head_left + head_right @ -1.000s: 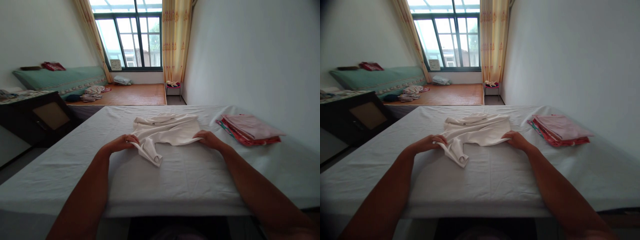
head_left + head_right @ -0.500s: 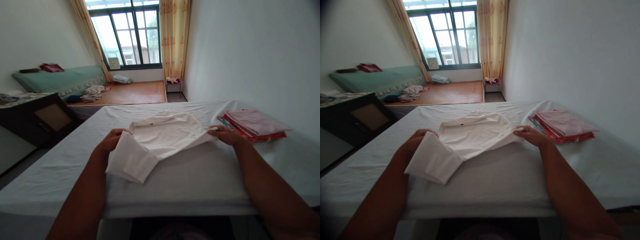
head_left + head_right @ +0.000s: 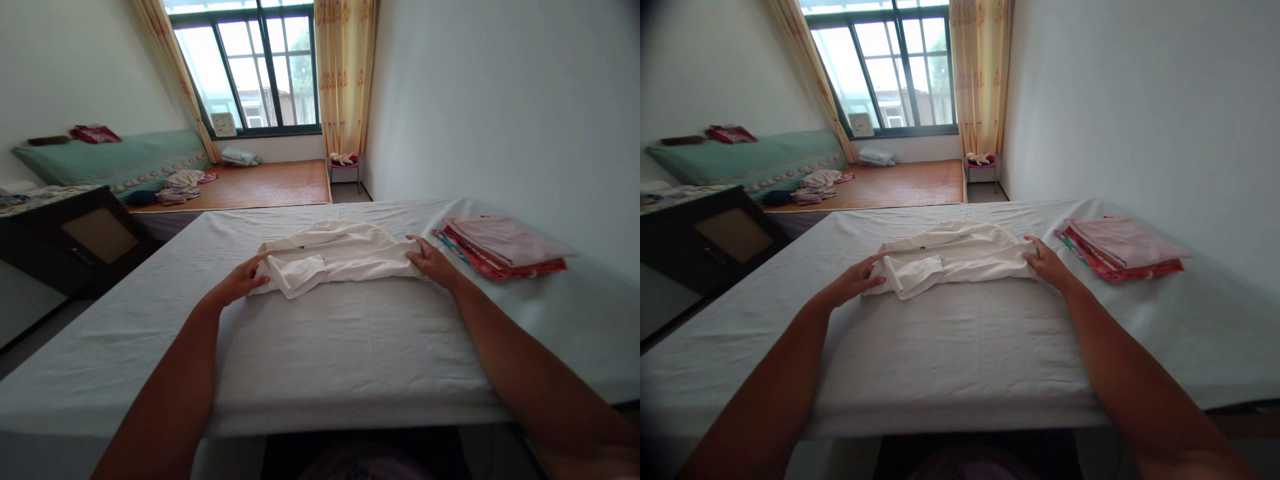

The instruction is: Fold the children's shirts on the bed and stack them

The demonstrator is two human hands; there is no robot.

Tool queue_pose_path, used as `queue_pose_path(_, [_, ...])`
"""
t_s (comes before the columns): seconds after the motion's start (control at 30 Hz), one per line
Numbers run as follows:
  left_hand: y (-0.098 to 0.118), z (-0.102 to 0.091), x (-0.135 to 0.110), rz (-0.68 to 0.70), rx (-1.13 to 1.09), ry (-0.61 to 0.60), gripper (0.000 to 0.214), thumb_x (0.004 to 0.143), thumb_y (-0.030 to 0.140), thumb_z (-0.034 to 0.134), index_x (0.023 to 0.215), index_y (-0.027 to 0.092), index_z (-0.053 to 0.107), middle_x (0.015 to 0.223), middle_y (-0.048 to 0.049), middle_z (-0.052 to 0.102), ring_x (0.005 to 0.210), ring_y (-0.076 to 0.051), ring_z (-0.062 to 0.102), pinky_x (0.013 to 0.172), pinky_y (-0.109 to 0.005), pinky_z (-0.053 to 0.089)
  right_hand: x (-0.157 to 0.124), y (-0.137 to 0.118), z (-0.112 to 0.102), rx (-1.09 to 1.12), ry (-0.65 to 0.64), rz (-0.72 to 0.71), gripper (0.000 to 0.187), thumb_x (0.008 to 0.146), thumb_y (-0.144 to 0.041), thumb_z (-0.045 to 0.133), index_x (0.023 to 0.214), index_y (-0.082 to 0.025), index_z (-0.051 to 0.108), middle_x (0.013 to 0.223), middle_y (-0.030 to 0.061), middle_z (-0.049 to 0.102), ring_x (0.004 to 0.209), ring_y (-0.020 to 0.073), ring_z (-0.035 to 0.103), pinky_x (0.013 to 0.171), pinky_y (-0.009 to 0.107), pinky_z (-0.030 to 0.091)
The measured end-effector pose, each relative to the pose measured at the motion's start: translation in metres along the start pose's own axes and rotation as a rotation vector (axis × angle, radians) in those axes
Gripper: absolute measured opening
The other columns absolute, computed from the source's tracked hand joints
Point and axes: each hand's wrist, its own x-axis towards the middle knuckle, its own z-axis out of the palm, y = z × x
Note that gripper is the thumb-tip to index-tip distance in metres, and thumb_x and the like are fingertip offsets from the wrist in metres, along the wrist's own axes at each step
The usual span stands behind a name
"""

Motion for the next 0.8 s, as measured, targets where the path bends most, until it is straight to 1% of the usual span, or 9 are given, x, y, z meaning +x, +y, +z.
queue_pose_path(0.07, [-0.002, -0.001, 0.004, 0.007, -0.071, 0.065, 0.085, 0.066, 0.057, 0.074, 0.139, 0.019, 0.050, 0.112, -0.0115, 0.067, 0.095, -0.024, 0.064, 0.081, -0.033, 0.053, 0.002, -0.003, 0.004, -0.013, 0.121, -0.041, 0.055, 0.084, -0.042, 0.052, 0.134, -0.019, 0.049, 0.108, 0.0072, 0.066, 0.094, 0.0215, 0.062, 0.085, 0.033, 0.050])
queue_pose_path(0.13, [-0.008, -0.003, 0.007, -0.009, -0.104, 0.110, 0.088, 0.069, 0.062, 0.069, 0.141, 0.016, 0.046, 0.113, -0.0125, 0.067, 0.095, -0.024, 0.063, 0.080, -0.033, 0.052, 0.004, -0.001, 0.005, -0.003, 0.159, -0.043, 0.050, 0.085, -0.040, 0.051, 0.131, -0.019, 0.052, 0.106, 0.0073, 0.067, 0.091, 0.0209, 0.062, 0.083, 0.032, 0.051])
queue_pose_path(0.3, [-0.024, -0.008, 0.007, -0.147, 0.084, -0.089, 0.078, 0.066, 0.063, 0.068, 0.128, 0.016, 0.061, 0.105, -0.0095, 0.070, 0.098, -0.026, 0.062, 0.085, -0.033, 0.050, 0.004, 0.019, 0.001, -0.032, -0.131, 0.133, 0.053, 0.076, -0.032, 0.061, 0.126, -0.015, 0.055, 0.089, 0.0071, 0.072, 0.079, 0.0209, 0.066, 0.072, 0.029, 0.052])
queue_pose_path(0.4, [-0.027, -0.008, 0.007, -0.143, 0.255, -0.082, 0.075, 0.068, 0.060, 0.064, 0.130, 0.019, 0.059, 0.105, -0.0073, 0.069, 0.093, -0.024, 0.063, 0.084, -0.034, 0.051, 0.006, 0.029, 0.001, -0.091, -0.144, 0.148, 0.058, 0.074, -0.029, 0.062, 0.129, -0.014, 0.052, 0.099, 0.0104, 0.071, 0.092, 0.0226, 0.067, 0.080, 0.031, 0.052])
queue_pose_path(0.47, [-0.026, -0.009, 0.007, -0.071, 0.372, -0.074, 0.072, 0.068, 0.057, 0.064, 0.131, 0.022, 0.058, 0.117, -0.0078, 0.064, 0.094, -0.023, 0.063, 0.087, -0.036, 0.050, 0.008, 0.033, 0.003, -0.185, -0.102, 0.119, 0.058, 0.073, -0.029, 0.063, 0.128, -0.015, 0.053, 0.108, 0.0127, 0.069, 0.103, 0.0248, 0.065, 0.086, 0.033, 0.050])
queue_pose_path(0.53, [-0.022, -0.009, 0.007, 0.064, 0.444, -0.094, 0.066, 0.069, 0.054, 0.066, 0.128, 0.025, 0.061, 0.132, -0.0089, 0.055, 0.108, -0.026, 0.059, 0.097, -0.039, 0.046, 0.009, 0.034, 0.004, -0.288, -0.064, 0.094, 0.056, 0.074, -0.030, 0.063, 0.128, -0.016, 0.055, 0.112, 0.0133, 0.068, 0.108, 0.0262, 0.063, 0.089, 0.034, 0.049])
queue_pose_path(0.67, [-0.010, -0.002, 0.007, 0.287, 0.433, -0.172, 0.037, 0.077, 0.053, 0.062, 0.101, 0.029, 0.075, 0.137, -0.0064, 0.053, 0.130, -0.028, 0.043, 0.112, -0.043, 0.030, 0.008, 0.033, 0.006, -0.395, -0.034, 0.079, 0.053, 0.077, -0.032, 0.060, 0.128, -0.018, 0.056, 0.112, 0.0123, 0.068, 0.101, 0.0254, 0.065, 0.087, 0.034, 0.049])
queue_pose_path(0.73, [-0.006, 0.006, 0.009, 0.288, 0.364, -0.103, 0.034, 0.078, 0.054, 0.061, 0.089, 0.026, 0.077, 0.124, -0.0069, 0.062, 0.123, -0.028, 0.050, 0.109, -0.042, 0.036, 0.008, 0.031, 0.007, -0.420, -0.021, 0.064, 0.052, 0.078, -0.032, 0.059, 0.128, -0.018, 0.056, 0.111, 0.0117, 0.069, 0.099, 0.0252, 0.066, 0.087, 0.034, 0.049])
queue_pose_path(0.8, [-0.006, 0.016, 0.015, 0.206, 0.282, 0.071, 0.040, 0.081, 0.056, 0.056, 0.089, 0.021, 0.074, 0.105, -0.0067, 0.069, 0.105, -0.026, 0.059, 0.096, -0.037, 0.046, 0.008, 0.030, 0.009, -0.432, -0.020, 0.034, 0.049, 0.078, -0.031, 0.058, 0.126, -0.020, 0.057, 0.110, 0.0100, 0.070, 0.101, 0.0252, 0.065, 0.088, 0.034, 0.048])
